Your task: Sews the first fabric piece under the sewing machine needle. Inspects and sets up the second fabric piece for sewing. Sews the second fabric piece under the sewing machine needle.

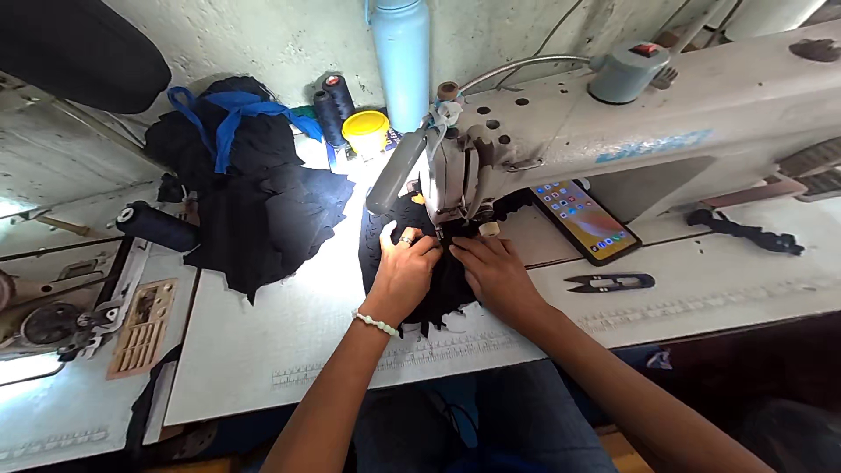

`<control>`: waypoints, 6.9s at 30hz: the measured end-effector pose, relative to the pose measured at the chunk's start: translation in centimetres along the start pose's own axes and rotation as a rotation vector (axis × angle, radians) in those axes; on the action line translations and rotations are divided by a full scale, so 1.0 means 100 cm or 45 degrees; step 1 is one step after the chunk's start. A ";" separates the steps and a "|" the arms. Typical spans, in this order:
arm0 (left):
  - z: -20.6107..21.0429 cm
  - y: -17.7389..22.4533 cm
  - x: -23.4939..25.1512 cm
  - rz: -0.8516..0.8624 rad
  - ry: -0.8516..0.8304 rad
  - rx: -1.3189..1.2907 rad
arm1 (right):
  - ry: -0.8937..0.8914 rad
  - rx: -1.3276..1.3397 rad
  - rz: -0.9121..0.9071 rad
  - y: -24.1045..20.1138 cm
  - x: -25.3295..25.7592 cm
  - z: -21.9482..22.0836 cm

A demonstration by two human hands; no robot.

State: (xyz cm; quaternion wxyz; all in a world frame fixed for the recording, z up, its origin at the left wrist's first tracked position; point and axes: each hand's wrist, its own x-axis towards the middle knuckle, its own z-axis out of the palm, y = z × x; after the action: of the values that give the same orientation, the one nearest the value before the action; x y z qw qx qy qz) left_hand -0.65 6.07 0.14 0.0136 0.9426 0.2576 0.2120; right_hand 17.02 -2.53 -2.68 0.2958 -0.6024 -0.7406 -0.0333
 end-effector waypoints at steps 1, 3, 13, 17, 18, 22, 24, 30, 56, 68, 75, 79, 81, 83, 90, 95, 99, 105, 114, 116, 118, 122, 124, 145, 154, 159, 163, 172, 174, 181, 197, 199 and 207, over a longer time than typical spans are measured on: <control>0.000 0.005 0.000 -0.046 0.001 -0.016 | 0.008 0.002 -0.004 -0.002 -0.002 0.000; 0.000 0.015 -0.002 -0.134 -0.005 -0.036 | 0.018 -0.012 -0.026 -0.002 -0.003 -0.001; 0.011 0.015 -0.015 -0.196 0.041 -0.089 | -0.143 0.375 0.458 0.011 0.046 -0.013; 0.013 0.015 -0.018 -0.183 0.056 -0.054 | -0.268 0.407 0.684 0.001 0.058 -0.012; 0.013 0.015 -0.019 -0.182 0.054 -0.054 | -0.282 0.409 0.726 -0.001 0.059 -0.011; 0.011 0.014 -0.019 -0.181 0.037 -0.065 | -0.327 0.397 0.840 -0.005 0.065 -0.012; 0.012 0.013 -0.019 -0.174 0.038 -0.067 | -0.321 0.423 0.869 -0.003 0.067 -0.011; 0.011 0.014 -0.018 -0.191 0.063 -0.055 | -0.318 0.642 0.981 0.007 0.070 -0.011; 0.000 0.010 -0.002 -0.415 0.006 -0.231 | 0.010 0.055 0.293 -0.019 0.006 -0.014; 0.012 0.021 0.018 -0.543 0.188 -0.108 | -0.147 0.797 0.844 0.001 0.036 -0.034; 0.006 0.020 0.020 -0.733 0.074 -0.308 | -0.187 0.885 0.874 0.002 0.043 -0.028; 0.008 0.020 0.019 -0.722 0.093 -0.312 | -0.054 0.378 0.530 -0.002 0.043 -0.022; 0.010 0.020 0.017 -0.712 0.111 -0.300 | 0.042 0.155 0.353 0.003 0.039 -0.013; 0.012 0.020 0.016 -0.700 0.130 -0.304 | 0.039 0.141 0.334 0.006 0.038 -0.016; 0.015 0.020 0.015 -0.679 0.175 -0.340 | -0.389 0.825 0.825 -0.002 0.047 -0.037; 0.013 0.019 0.015 -0.711 0.146 -0.370 | -0.111 0.362 0.365 0.002 0.039 -0.021; 0.013 0.020 0.015 -0.713 0.143 -0.351 | 0.149 -0.010 0.041 0.011 0.034 -0.005; 0.015 0.025 0.015 -0.600 0.150 -0.146 | 0.087 0.103 0.134 0.003 0.034 -0.007; 0.017 0.007 0.014 -0.280 0.216 -0.034 | 0.136 -0.090 -0.112 -0.014 0.001 0.003; 0.015 0.006 0.012 -0.248 0.185 -0.025 | 0.151 -0.100 -0.119 -0.018 -0.004 0.005; 0.013 0.008 0.011 -0.233 0.153 0.012 | 0.165 -0.088 -0.097 -0.020 -0.007 0.006; 0.005 0.024 0.004 -0.145 0.119 0.067 | 0.176 -0.066 -0.022 -0.024 -0.007 0.004; 0.007 0.029 -0.005 -0.139 0.099 0.044 | 0.167 -0.051 0.015 -0.026 -0.007 0.003; 0.007 0.026 -0.014 -0.126 0.055 0.049 | -0.101 -0.212 -0.124 -0.020 -0.004 -0.008; 0.007 0.029 -0.020 -0.238 0.047 0.121 | -0.089 -0.245 -0.111 -0.023 -0.003 -0.007; 0.006 0.019 -0.014 -0.258 -0.014 0.040 | -0.093 -0.252 -0.091 -0.018 0.007 -0.003; 0.006 0.010 -0.014 -0.239 -0.041 -0.035 | -0.094 -0.255 -0.080 -0.016 0.009 -0.001; 0.011 0.001 -0.008 -0.139 0.028 -0.038 | 0.012 0.143 0.184 0.000 0.005 -0.003; 0.013 0.001 -0.009 -0.128 0.059 -0.084 | 0.072 0.149 0.230 0.001 0.003 -0.004; 0.014 0.011 0.004 -0.239 0.207 -0.042 | 0.041 0.389 0.486 -0.019 0.016 -0.017; 0.017 0.015 -0.002 -0.394 0.202 -0.088 | 0.167 0.146 0.369 -0.015 0.015 -0.008; 0.018 0.014 -0.001 -0.423 0.213 -0.098 | 0.185 0.166 0.362 -0.014 0.020 -0.011; 0.018 0.022 0.008 -0.488 0.267 -0.002 | 0.034 0.376 0.501 -0.028 0.020 -0.018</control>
State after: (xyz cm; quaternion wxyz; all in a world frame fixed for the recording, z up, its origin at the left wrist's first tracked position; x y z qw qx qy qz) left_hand 1.76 4.74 -0.91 0.0276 0.8491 0.4320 0.3027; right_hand 15.03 -2.27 0.62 0.3912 -0.6849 -0.6018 0.1256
